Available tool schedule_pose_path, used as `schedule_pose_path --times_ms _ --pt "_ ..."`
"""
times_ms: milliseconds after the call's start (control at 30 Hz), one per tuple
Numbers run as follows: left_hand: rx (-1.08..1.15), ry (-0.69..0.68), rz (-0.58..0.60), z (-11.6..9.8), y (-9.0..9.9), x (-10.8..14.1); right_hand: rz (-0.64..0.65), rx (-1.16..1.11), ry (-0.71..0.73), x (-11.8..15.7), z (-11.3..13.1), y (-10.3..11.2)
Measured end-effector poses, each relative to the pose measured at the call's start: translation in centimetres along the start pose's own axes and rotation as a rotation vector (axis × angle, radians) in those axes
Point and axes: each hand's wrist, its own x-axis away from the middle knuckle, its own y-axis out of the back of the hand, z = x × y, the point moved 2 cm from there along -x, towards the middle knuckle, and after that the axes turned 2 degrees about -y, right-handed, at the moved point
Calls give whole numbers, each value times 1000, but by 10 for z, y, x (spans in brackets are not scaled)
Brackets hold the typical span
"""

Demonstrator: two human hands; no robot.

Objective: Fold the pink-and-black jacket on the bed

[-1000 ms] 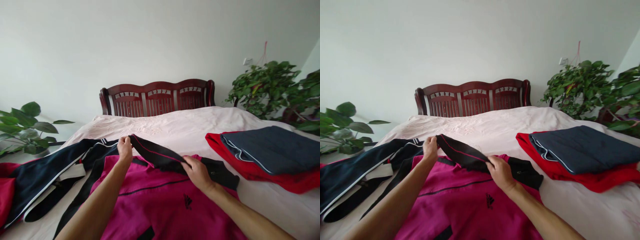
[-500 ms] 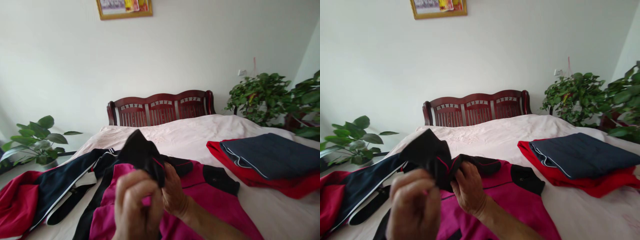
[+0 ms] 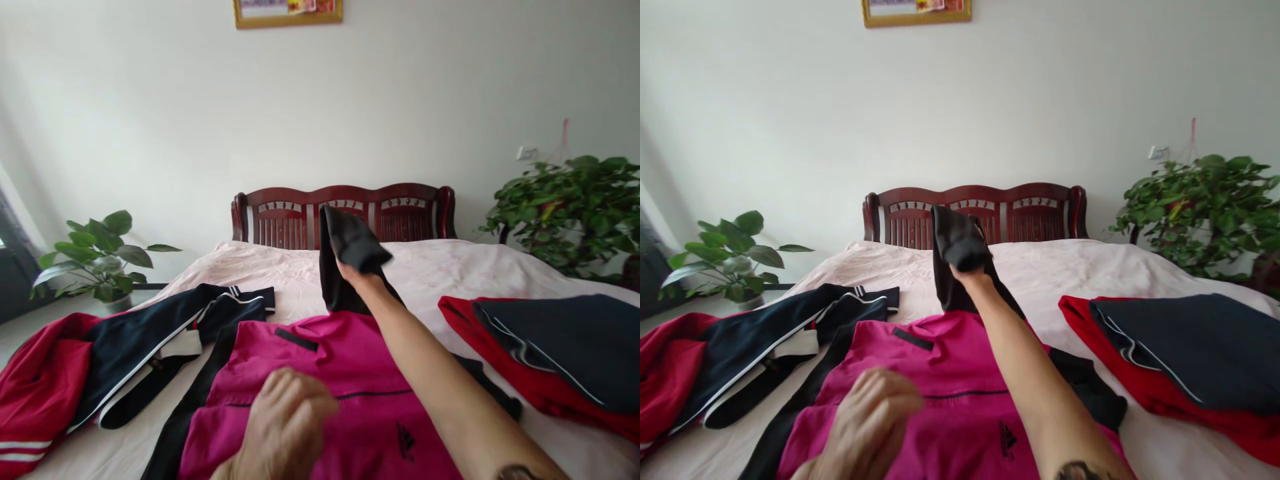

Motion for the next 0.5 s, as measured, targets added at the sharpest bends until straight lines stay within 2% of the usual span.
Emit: schedule_pose_path --times_ms 67,100,167,233,300,367,500 --pt "-170 278 148 40 -4 10 60 121 -79 -7 -14 -13" --pt "-254 397 234 58 -7 20 110 182 -111 3 -20 -22" --pt "-382 554 409 89 -14 48 248 272 -153 46 -32 -40" --pt "-462 681 561 108 -21 79 405 323 -181 109 -41 -53" --pt "-479 714 643 115 -25 100 538 367 -216 168 -49 -54" --pt "-459 702 675 115 -25 109 601 419 -226 207 -55 -42" --pt "-424 642 696 111 -14 108 703 468 -167 234 -62 4"
